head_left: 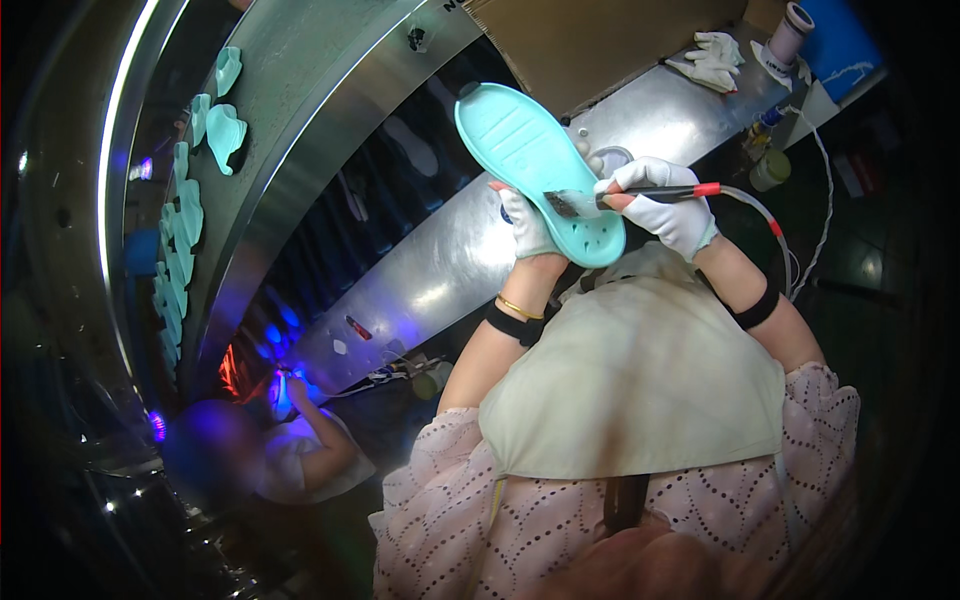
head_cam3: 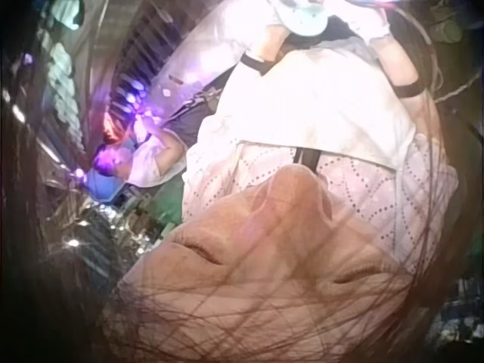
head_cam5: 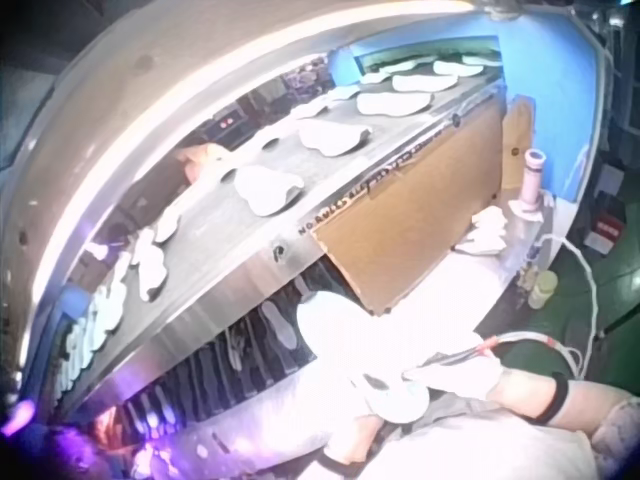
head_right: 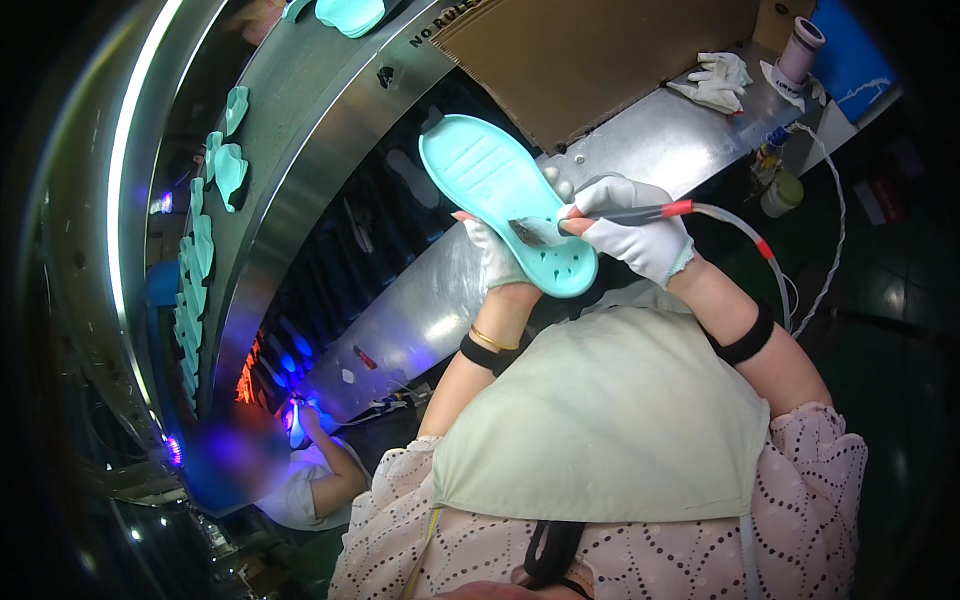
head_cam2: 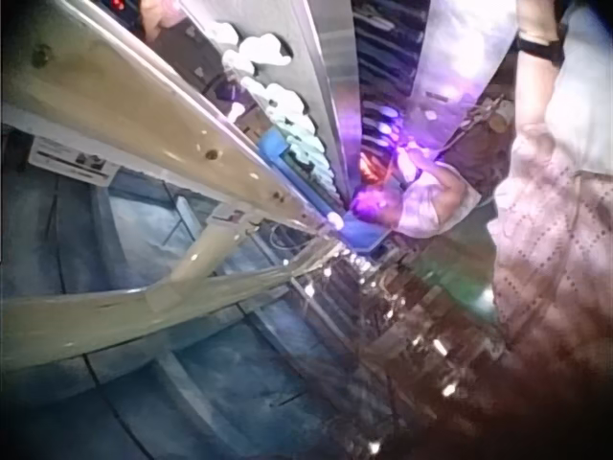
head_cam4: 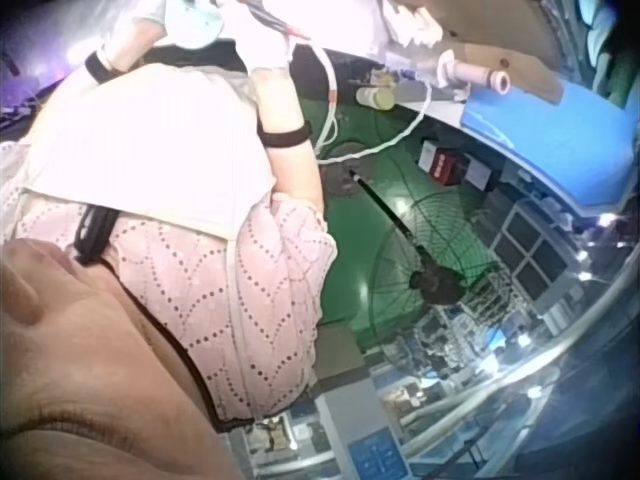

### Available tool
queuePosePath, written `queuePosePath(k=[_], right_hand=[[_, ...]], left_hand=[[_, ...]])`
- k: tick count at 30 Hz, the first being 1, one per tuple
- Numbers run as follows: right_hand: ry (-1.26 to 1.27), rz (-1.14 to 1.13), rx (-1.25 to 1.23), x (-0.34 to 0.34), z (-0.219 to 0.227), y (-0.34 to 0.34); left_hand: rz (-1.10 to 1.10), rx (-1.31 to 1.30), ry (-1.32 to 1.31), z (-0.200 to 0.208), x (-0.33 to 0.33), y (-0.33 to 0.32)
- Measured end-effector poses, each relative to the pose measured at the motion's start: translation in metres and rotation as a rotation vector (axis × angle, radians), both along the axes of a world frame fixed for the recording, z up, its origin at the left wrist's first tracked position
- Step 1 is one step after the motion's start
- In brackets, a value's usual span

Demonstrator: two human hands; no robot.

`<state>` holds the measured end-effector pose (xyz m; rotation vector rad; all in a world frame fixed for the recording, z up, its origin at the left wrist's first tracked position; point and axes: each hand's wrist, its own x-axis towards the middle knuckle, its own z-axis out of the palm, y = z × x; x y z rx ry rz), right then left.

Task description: Applying adhesive or primer to the interior of shoe soles using a brush.

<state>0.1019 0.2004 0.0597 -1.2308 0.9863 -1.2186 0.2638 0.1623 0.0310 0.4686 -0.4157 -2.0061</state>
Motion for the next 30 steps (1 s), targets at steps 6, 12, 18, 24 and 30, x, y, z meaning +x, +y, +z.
queuePosePath(k=[6,12,18,24,30], right_hand=[[-0.066,0.128,-0.033,0.006,0.023,0.004],[0.001,-0.021,-0.115,0.008,0.014,-0.003],[-0.068,0.245,0.369,-0.003,0.035,-0.007],[0.124,0.360,-0.113,-0.001,0.026,-0.012],[-0.010,0.602,0.095,-0.010,0.025,-0.019]], left_hand=[[0.034,0.010,0.270,-0.001,0.005,-0.021],[-0.008,-0.134,0.283,0.010,0.010,-0.034],[-0.275,-0.237,0.150,0.026,0.023,-0.040],[-0.355,-0.313,-0.181,0.025,0.036,-0.052],[-0.548,-0.309,-0.390,0.019,0.041,-0.060]])
